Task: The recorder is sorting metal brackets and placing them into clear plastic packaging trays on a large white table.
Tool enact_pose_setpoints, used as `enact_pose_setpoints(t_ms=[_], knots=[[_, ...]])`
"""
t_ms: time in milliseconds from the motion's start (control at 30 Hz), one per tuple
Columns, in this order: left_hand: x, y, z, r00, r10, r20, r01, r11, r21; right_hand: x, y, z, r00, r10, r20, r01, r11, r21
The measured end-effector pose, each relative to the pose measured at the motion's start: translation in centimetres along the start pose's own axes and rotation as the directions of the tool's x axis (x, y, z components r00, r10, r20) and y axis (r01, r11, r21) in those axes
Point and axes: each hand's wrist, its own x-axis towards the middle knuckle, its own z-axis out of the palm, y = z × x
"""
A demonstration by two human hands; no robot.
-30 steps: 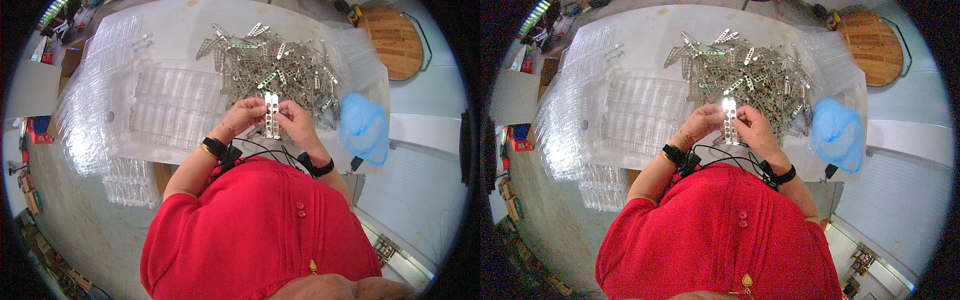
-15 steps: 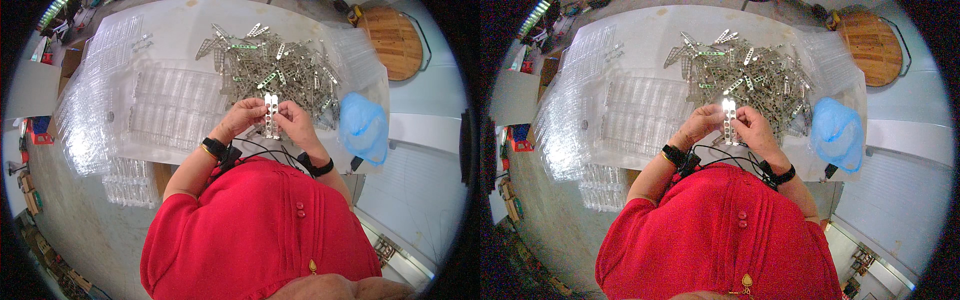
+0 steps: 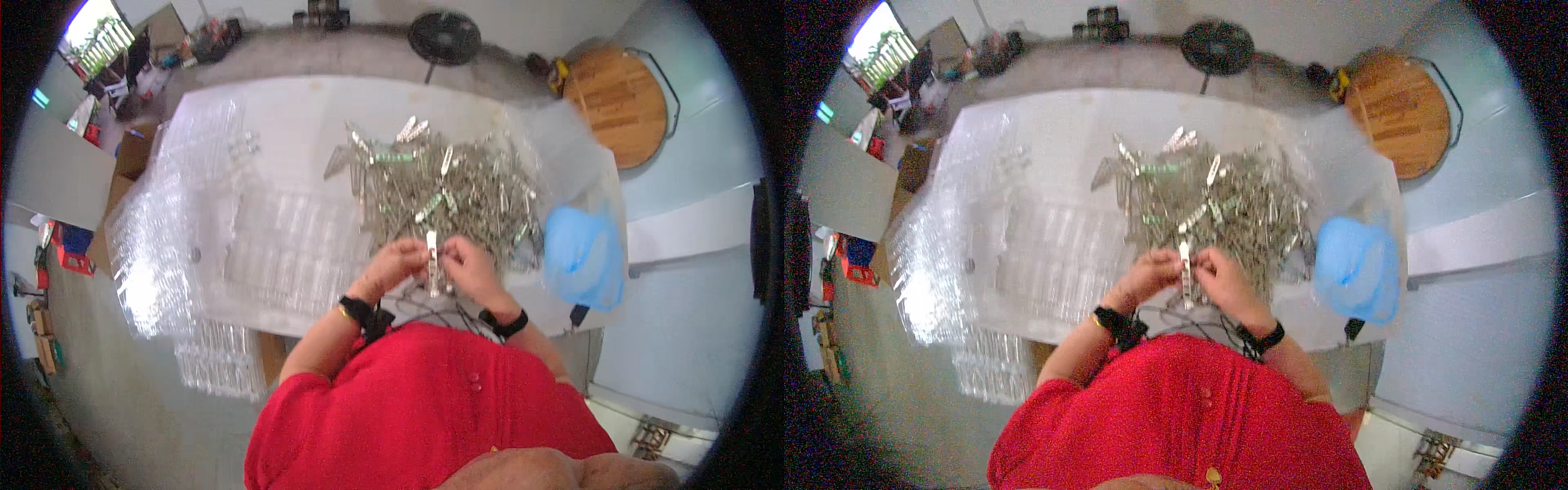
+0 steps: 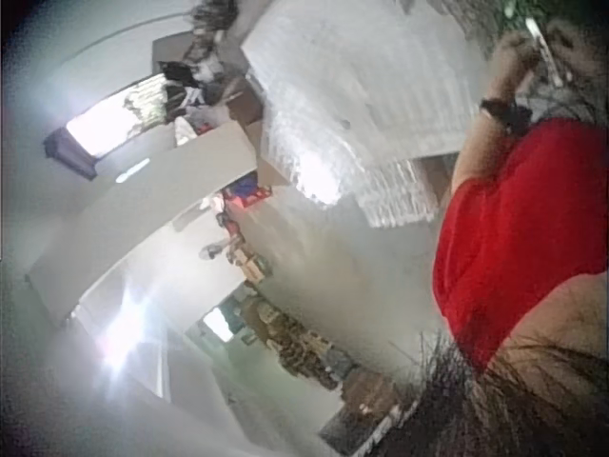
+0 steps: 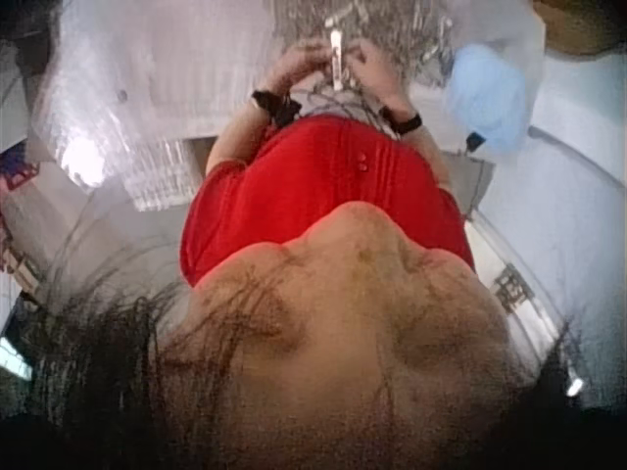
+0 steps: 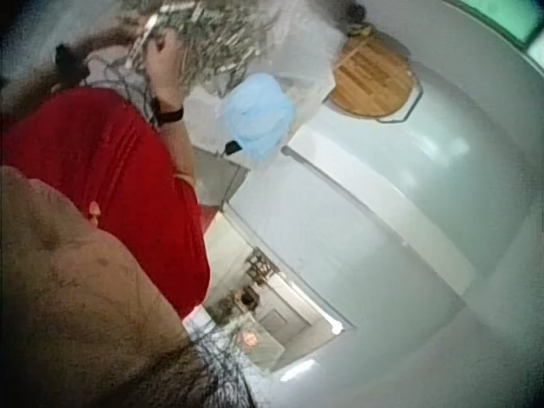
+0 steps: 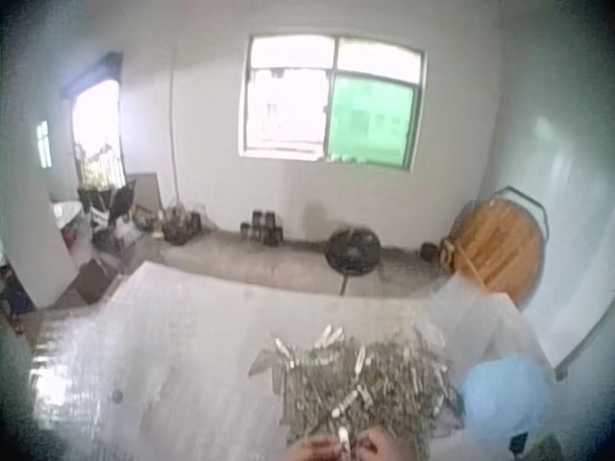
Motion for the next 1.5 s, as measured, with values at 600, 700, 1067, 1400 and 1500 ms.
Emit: enact_pose_setpoints(t_ms=[600, 700, 1067, 1400, 1500], knots=[[-0.8, -0.4, 0.2, 1.000, 0.028, -0.005, -0.028, 1.000, 0.003, -0.9, -1.2, 1.1, 0.990, -0.142, -0.011, 0.139, 0.980, -0.141], [-0.9, -0.3, 0.6, 0.998, 0.063, -0.015, -0.063, 0.997, 0.033, -0.9, -1.2, 1.3, 0.994, -0.109, 0.006, 0.108, 0.981, -0.159], [0.0, -1.2, -1.5, 0.989, 0.137, -0.046, -0.134, 0.989, 0.065, -1.1, -0.6, 1.6, 0.999, -0.036, 0.011, 0.034, 0.990, 0.136], [0.1, -1.8, -1.5, 0.993, 0.038, -0.108, -0.020, 0.986, 0.163, -1.0, 0.0, -0.9, 0.997, 0.001, -0.079, 0.006, 0.996, 0.088], [0.7, -1.3, -2.2, 0.994, 0.065, -0.093, -0.036, 0.960, 0.279, 0.1, 0.1, -1.4, 0.996, -0.038, -0.086, 0.047, 0.993, 0.105]])
